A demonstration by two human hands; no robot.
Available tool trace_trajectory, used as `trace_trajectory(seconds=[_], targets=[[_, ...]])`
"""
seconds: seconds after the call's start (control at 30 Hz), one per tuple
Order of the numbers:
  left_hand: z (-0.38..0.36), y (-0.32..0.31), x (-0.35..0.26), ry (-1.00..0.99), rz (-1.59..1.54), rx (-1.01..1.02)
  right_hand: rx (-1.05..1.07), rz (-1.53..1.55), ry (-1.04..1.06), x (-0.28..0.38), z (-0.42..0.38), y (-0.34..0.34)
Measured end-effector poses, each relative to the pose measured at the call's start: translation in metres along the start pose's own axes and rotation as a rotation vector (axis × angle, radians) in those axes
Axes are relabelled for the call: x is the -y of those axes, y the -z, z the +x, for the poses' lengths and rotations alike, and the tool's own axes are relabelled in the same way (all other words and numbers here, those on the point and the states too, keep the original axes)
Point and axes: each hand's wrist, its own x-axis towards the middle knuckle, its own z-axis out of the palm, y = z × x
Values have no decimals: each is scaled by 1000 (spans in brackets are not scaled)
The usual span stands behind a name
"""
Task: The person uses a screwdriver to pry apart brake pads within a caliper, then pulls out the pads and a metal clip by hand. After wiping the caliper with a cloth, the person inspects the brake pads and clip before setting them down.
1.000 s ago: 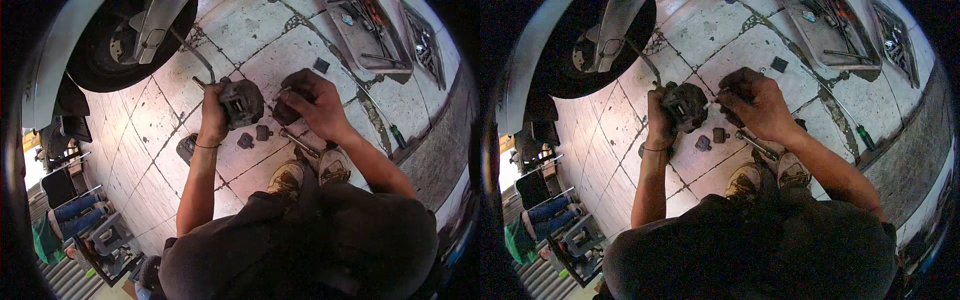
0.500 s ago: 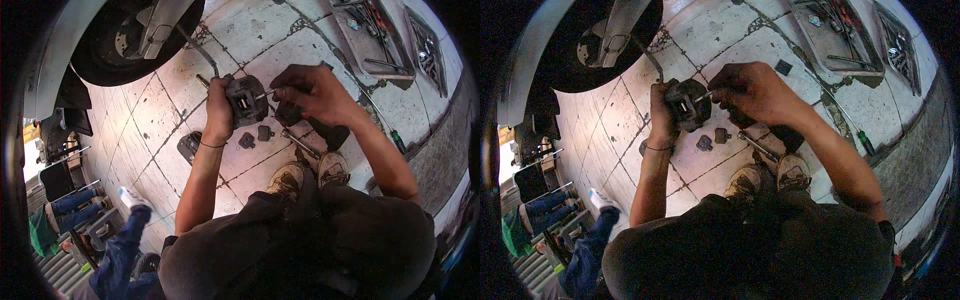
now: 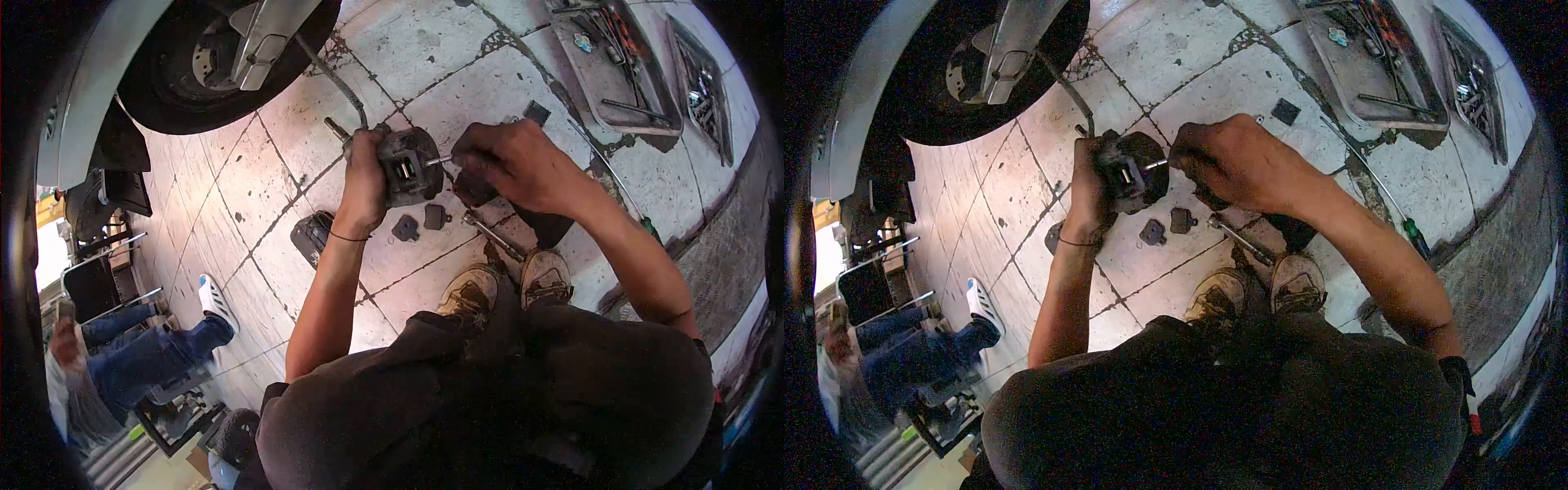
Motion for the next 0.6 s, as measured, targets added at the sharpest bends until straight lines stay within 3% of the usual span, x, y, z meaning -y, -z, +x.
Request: trace_trajectory(seconds=[0.17, 0.23, 0.33, 0.4, 0.47, 0.6], targets=[[-9, -7, -4, -30, -20, 3, -83, -120, 173, -12, 0, -12], [-11, -10, -6, -45, -17, 7, 44, -22, -52, -5, 2, -9], [-5, -10, 2, -52, -121, -18, 86, 65, -138, 11, 11, -10], [1, -6, 3, -147, -32, -26, 58, 15, -110, 10, 13, -10], [-3, -9, 3, -122, -85, -47, 30, -35, -87, 7, 11, -9], [-5, -10, 3, -107, -58, -68, 8, 224, -301, -3, -1, -10]])
